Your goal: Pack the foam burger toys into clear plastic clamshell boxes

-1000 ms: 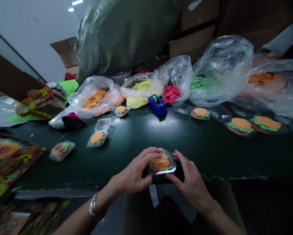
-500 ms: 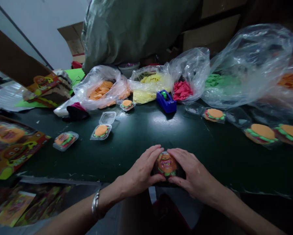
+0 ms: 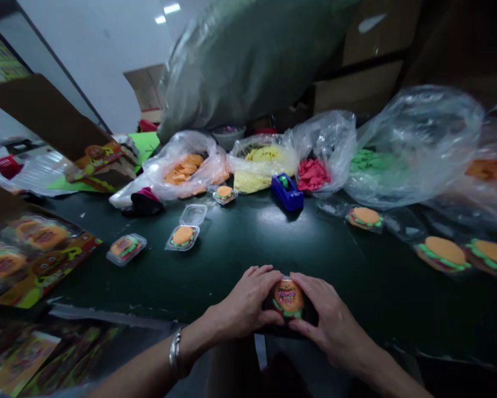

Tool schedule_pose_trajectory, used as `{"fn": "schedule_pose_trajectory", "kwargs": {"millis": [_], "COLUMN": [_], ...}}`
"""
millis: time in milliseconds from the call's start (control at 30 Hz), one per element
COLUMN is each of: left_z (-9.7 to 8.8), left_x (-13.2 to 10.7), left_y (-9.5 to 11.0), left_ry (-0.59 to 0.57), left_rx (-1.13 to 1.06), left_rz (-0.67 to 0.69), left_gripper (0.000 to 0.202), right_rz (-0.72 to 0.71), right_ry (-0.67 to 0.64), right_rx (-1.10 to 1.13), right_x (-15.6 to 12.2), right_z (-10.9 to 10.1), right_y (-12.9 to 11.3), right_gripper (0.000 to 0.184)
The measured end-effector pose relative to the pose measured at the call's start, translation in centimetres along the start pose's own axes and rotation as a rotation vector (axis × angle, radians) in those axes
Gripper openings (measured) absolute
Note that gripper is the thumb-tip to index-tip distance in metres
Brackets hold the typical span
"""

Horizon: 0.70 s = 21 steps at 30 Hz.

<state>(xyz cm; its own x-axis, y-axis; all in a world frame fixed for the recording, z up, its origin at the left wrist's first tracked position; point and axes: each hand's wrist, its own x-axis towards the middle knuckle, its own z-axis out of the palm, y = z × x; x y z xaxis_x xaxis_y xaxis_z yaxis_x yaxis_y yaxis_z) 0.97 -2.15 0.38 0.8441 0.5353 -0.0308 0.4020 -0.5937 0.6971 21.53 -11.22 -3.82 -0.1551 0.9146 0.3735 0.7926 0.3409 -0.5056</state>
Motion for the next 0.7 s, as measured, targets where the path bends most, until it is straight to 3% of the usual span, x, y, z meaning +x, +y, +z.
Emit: {"fn": "schedule_pose_trajectory", "kwargs": {"millis": [67, 133, 267, 333, 500, 700], "left_z": [-0.2, 0.1, 1.5, 2.1, 3.1, 3.3], "left_x": [-0.1, -0.1, 0.6, 1.2, 1.6, 2.2], "left_y": [0.1, 0.2, 0.8, 1.2, 1.7, 1.0], "left_ry": [0.026, 0.153, 0.333, 0.369, 0.491, 0.483], "left_rx": [-0.145, -0.369, -0.822, -0.935, -1.029, -0.965], "left_rz": [-0.079, -0.203, -0.411, -0.453, -0.471, -0.547], "left_gripper": [0.085, 0.083, 0.034, 0.023, 0.02, 0.018], "right_rz": [-0.015, -0.054, -0.143, -0.157, -0.163, -0.088], "right_ry": [0.074, 0.159, 0.303, 0.34, 0.35, 0.282], "right_rx": [-0.007, -0.021, -0.078, -0.091, -0.065, 0.027], "right_x": [-0.5, -1.1, -2.0, -2.1, -2.2, -2.4], "right_z": [0.6, 1.2, 2.1, 2.3, 2.3, 2.7], "right_y": [-0.3, -0.7, -1.5, -1.6, -1.3, -0.7], "right_gripper": [0.065, 0.061, 0.057, 0.059, 0.062, 0.058]}}
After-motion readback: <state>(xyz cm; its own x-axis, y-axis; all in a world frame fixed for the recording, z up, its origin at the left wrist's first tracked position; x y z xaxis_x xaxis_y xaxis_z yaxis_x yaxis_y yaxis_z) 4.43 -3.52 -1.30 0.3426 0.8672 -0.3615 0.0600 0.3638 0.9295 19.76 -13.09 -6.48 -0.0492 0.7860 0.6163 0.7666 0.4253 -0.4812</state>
